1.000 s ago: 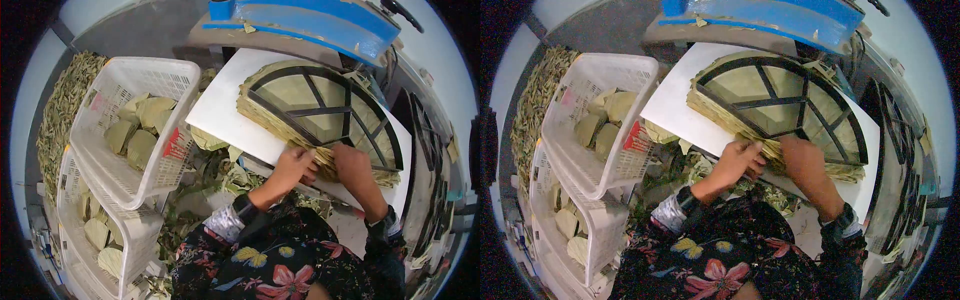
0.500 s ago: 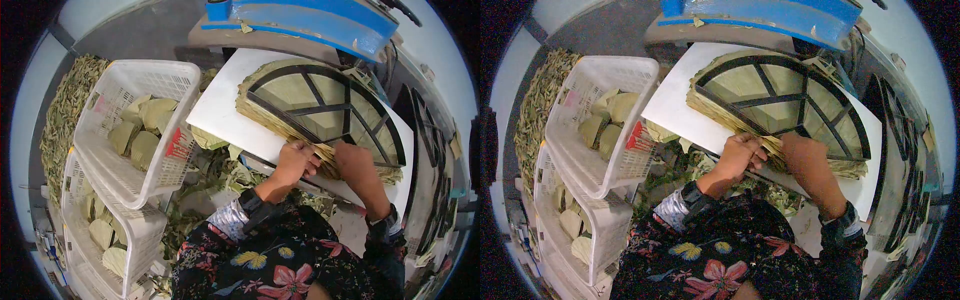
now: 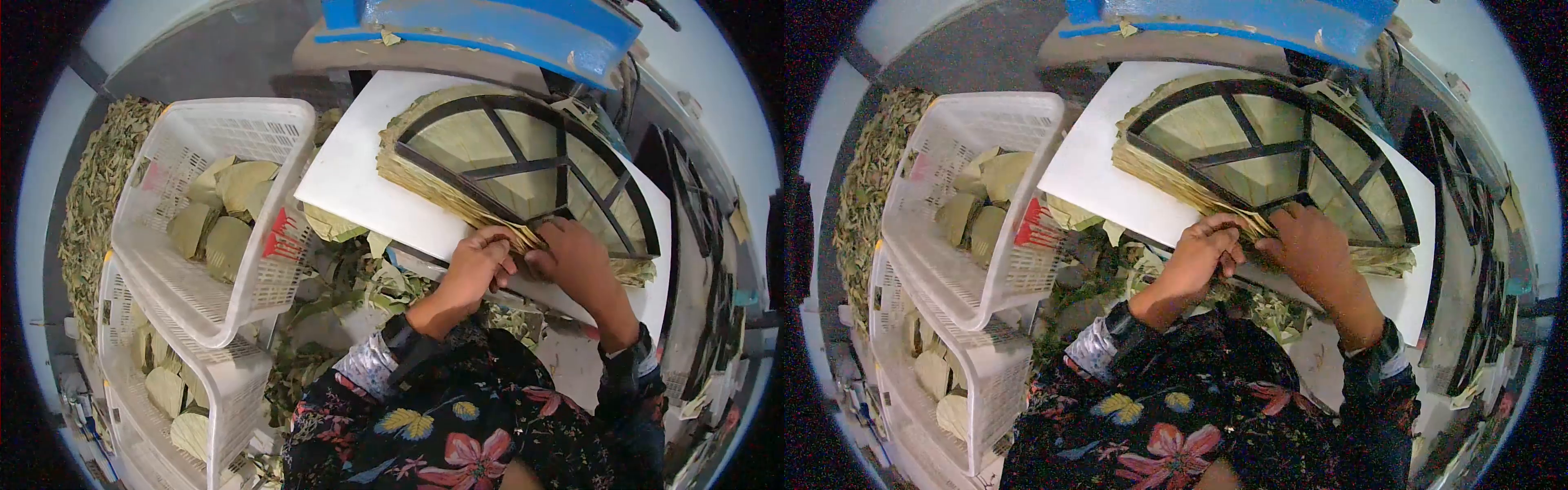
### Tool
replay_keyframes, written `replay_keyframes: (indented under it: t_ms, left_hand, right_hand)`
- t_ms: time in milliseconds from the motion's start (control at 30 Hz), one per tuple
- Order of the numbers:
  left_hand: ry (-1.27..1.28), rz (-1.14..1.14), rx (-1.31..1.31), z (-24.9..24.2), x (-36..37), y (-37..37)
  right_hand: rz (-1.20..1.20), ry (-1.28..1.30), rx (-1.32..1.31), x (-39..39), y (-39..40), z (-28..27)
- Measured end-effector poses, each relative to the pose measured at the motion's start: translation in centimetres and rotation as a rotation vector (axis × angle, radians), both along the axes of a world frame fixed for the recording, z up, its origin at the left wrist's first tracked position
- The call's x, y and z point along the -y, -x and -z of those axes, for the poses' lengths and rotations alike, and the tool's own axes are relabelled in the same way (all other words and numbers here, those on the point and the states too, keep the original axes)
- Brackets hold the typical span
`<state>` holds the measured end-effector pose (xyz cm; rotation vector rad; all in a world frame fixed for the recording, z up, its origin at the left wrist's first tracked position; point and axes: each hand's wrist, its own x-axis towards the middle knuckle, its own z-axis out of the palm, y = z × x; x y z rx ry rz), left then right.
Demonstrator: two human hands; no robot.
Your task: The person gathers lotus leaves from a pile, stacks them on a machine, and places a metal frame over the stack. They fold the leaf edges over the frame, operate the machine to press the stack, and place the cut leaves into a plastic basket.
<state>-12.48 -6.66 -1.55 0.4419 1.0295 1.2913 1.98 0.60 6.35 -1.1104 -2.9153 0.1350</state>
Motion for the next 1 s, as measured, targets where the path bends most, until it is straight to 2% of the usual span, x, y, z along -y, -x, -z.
replay_keyframes:
  t_ms: [100,200,267,367,667,767,1000]
  left_hand:
    - [-0.030,-0.005,0.010,-0.2,0.2,-0.1]
    - [-0.056,0.049,-0.022,0.0,0.2,0.1]
    - [-0.080,0.037,-0.030,0.4,0.4,0.1]
    - [-0.070,0.004,-0.044,0.3,1.1,0.0]
    - [0.044,-0.001,0.036,-1.8,-0.1,-0.2]
    - [0.147,0.002,0.091,-2.3,-1.5,-0.1]
    - [0.118,0.062,0.013,-1.0,-2.8,-0.4]
  right_hand:
    - [-0.019,0.006,-0.039,0.0,0.1,0.1]
    - [-0.007,-0.083,0.008,0.4,0.6,0.7]
    - [0.007,-0.247,0.114,0.2,1.0,1.8]
    - [0.002,-0.304,0.082,-0.3,0.5,2.7]
    - [0.045,-0.210,-0.087,-0.9,0.3,1.6]
    - [0.069,-0.198,-0.041,-0.9,0.3,1.6]
    - [0.064,-0.251,-0.044,-1.1,0.8,2.1]
